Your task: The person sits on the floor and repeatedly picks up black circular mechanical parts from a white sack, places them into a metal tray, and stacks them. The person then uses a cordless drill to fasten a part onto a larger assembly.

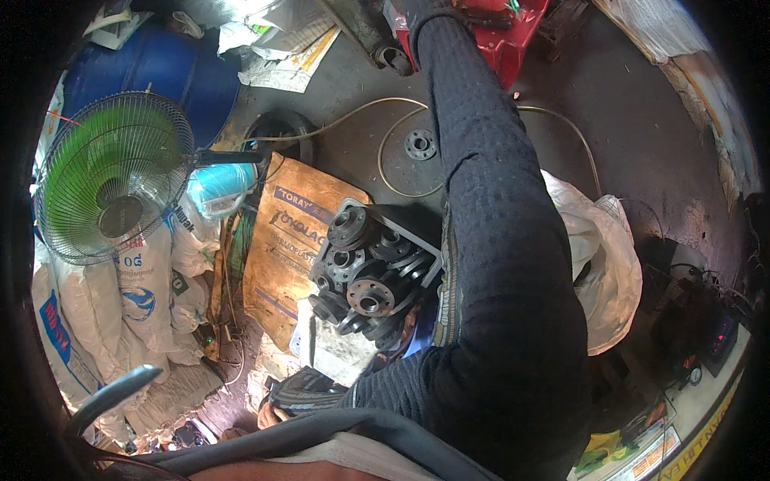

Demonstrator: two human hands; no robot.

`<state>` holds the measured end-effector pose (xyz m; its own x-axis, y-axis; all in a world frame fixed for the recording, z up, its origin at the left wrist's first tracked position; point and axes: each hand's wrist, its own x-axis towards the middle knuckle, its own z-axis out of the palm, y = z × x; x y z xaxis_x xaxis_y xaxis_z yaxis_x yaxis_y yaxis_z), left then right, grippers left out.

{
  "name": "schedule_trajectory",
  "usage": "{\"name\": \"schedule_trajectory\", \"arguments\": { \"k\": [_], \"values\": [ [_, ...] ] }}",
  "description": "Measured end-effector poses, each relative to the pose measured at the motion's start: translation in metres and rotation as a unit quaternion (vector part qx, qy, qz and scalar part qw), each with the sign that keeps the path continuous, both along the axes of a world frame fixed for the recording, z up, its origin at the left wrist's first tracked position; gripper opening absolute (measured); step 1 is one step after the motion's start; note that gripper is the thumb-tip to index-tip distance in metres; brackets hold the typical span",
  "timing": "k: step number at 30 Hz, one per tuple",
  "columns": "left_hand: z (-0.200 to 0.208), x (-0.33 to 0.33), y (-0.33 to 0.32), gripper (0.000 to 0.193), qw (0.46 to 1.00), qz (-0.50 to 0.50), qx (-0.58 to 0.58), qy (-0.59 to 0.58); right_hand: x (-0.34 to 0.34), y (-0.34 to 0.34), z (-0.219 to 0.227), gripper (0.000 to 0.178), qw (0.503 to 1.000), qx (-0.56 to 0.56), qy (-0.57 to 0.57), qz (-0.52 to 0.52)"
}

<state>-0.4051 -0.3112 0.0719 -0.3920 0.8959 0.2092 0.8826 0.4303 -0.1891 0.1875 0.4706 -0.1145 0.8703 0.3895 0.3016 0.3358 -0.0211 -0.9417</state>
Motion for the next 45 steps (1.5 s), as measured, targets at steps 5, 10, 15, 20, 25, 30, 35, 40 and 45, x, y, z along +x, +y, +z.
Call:
{"name": "schedule_trajectory", "arguments": {
  "k": [5,10,15,20,25,30,35,40,45],
  "values": [
    [0.011,0.014,0.018,0.022,0.999,0.025,-0.044,-0.001,-0.002,-0.019,0.008,0.024,0.996,0.033,0.052,0.057],
    [0.001,0.006,0.011,0.022,0.998,0.040,-0.039,-0.008,-0.017,-0.049,0.020,0.020,0.989,0.069,0.056,0.117],
    [0.010,0.014,0.012,0.023,0.998,0.049,-0.042,0.006,-0.083,-0.158,-0.007,0.017,0.952,0.046,0.007,0.302],
    [0.009,0.014,0.020,0.021,0.997,0.045,-0.058,0.013,-0.104,-0.246,-0.158,0.022,0.702,-0.361,-0.300,0.535],
    [0.010,0.012,0.006,0.020,0.998,0.008,-0.049,0.031,-0.115,-0.255,-0.192,0.040,0.495,-0.533,-0.411,0.550],
    [0.011,0.016,0.002,0.018,0.998,0.028,-0.049,0.026,-0.091,-0.245,-0.240,0.033,0.455,-0.550,-0.453,0.535],
    [0.018,0.024,-0.026,0.017,0.997,0.072,-0.022,0.018,-0.086,-0.235,-0.208,0.032,0.494,-0.464,-0.491,0.547],
    [0.013,0.023,-0.043,0.016,0.994,0.091,0.053,0.038,-0.074,-0.239,-0.105,0.037,0.596,-0.373,-0.452,0.548],
    [0.003,0.019,-0.050,0.015,0.993,0.088,0.070,0.043,-0.078,-0.280,0.044,0.033,0.782,-0.249,-0.114,0.560]
  ]
}}
